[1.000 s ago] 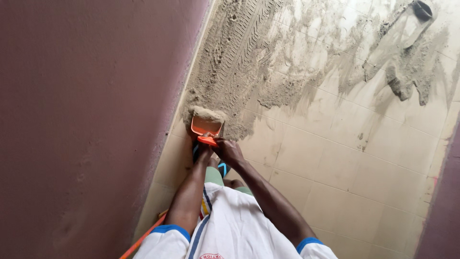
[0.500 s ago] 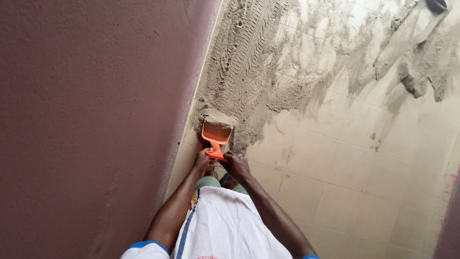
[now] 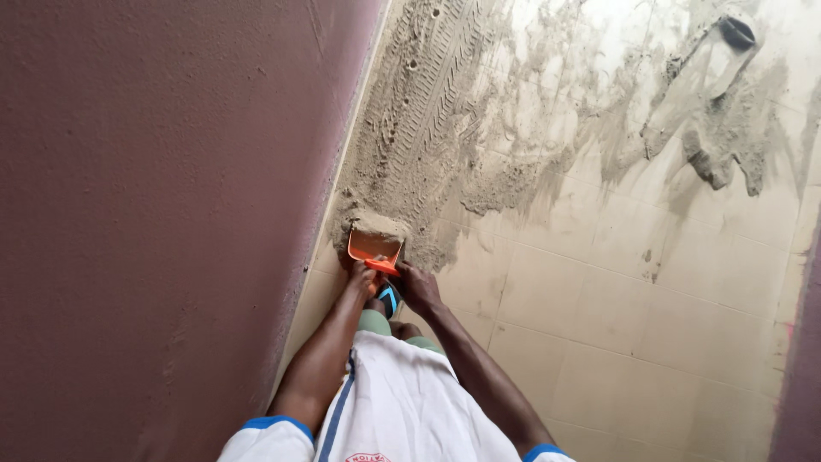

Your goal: The person uses a dustpan to scrape and collect dirt from a tiled floor, carries the dustpan outside, and empties the dirt onto the ground.

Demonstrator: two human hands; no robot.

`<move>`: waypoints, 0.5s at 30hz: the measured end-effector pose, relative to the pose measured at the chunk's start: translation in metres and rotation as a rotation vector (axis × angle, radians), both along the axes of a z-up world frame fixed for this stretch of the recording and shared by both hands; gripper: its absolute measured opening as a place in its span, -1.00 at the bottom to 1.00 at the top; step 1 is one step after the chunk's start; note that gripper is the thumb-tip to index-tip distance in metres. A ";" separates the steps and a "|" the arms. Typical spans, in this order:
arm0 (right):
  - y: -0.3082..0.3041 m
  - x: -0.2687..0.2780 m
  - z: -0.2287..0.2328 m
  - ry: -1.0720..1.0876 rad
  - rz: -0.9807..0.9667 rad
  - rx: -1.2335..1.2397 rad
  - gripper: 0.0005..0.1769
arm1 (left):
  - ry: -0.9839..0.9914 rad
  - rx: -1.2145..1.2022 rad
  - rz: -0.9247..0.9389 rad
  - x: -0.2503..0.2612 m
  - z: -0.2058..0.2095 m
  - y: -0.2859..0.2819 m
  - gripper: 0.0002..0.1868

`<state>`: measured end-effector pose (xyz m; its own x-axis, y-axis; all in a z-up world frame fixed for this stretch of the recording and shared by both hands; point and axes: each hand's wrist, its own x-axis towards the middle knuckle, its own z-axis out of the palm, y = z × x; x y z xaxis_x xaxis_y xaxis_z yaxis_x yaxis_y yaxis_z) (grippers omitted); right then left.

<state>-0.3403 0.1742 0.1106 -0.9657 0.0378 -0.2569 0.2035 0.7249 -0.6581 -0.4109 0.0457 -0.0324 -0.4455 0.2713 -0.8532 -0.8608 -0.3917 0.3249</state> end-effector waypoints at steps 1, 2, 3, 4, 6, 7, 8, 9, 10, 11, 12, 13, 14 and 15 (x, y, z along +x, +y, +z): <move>0.003 -0.006 -0.001 -0.035 -0.011 0.021 -0.73 | -0.055 -0.043 0.048 -0.005 -0.007 0.005 -0.85; 0.009 -0.012 -0.003 -0.074 -0.029 0.045 -0.71 | -0.049 -0.037 0.041 -0.013 -0.015 0.010 -0.85; 0.012 -0.016 -0.005 -0.068 -0.036 0.050 -0.71 | 0.006 -0.032 -0.013 -0.023 -0.020 0.015 -0.84; 0.014 -0.021 -0.005 -0.023 -0.052 0.040 -0.73 | 0.062 -0.028 -0.061 -0.031 -0.022 0.018 -0.82; 0.014 -0.027 -0.006 0.024 -0.066 0.026 -0.76 | 0.077 -0.035 -0.045 -0.044 -0.020 0.026 -0.82; 0.015 -0.031 -0.007 -0.009 -0.040 0.045 -0.76 | 0.083 -0.042 -0.042 -0.046 -0.018 0.024 -0.82; 0.016 -0.035 -0.009 -0.041 -0.016 0.066 -0.77 | 0.088 -0.043 -0.053 -0.049 -0.016 0.024 -0.82; 0.014 -0.036 -0.012 -0.039 -0.019 0.066 -0.77 | 0.091 -0.044 -0.066 -0.053 -0.010 0.025 -0.81; 0.010 -0.039 -0.017 0.068 -0.014 0.094 -0.76 | 0.092 -0.041 -0.079 -0.057 -0.003 0.023 -0.81; 0.008 -0.041 -0.021 0.174 -0.009 0.123 -0.76 | 0.096 -0.042 -0.096 -0.059 0.002 0.021 -0.81; 0.007 -0.041 -0.024 0.179 -0.014 0.125 -0.76 | 0.096 -0.036 -0.124 -0.060 0.007 0.020 -0.80; 0.007 -0.042 -0.026 0.156 0.016 0.121 -0.74 | 0.096 -0.031 -0.146 -0.062 0.011 0.017 -0.80; 0.005 -0.040 -0.027 0.128 0.040 0.118 -0.72 | 0.093 -0.024 -0.179 -0.061 0.012 0.014 -0.79; 0.002 -0.037 -0.028 0.127 0.029 0.121 -0.72 | 0.084 -0.007 -0.218 -0.058 0.013 0.010 -0.79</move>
<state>-0.3771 0.1760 0.0829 -0.9913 0.0325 -0.1276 0.1016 0.8051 -0.5844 -0.4685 0.0555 -0.0196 -0.4461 0.3631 -0.8180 -0.8949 -0.1965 0.4008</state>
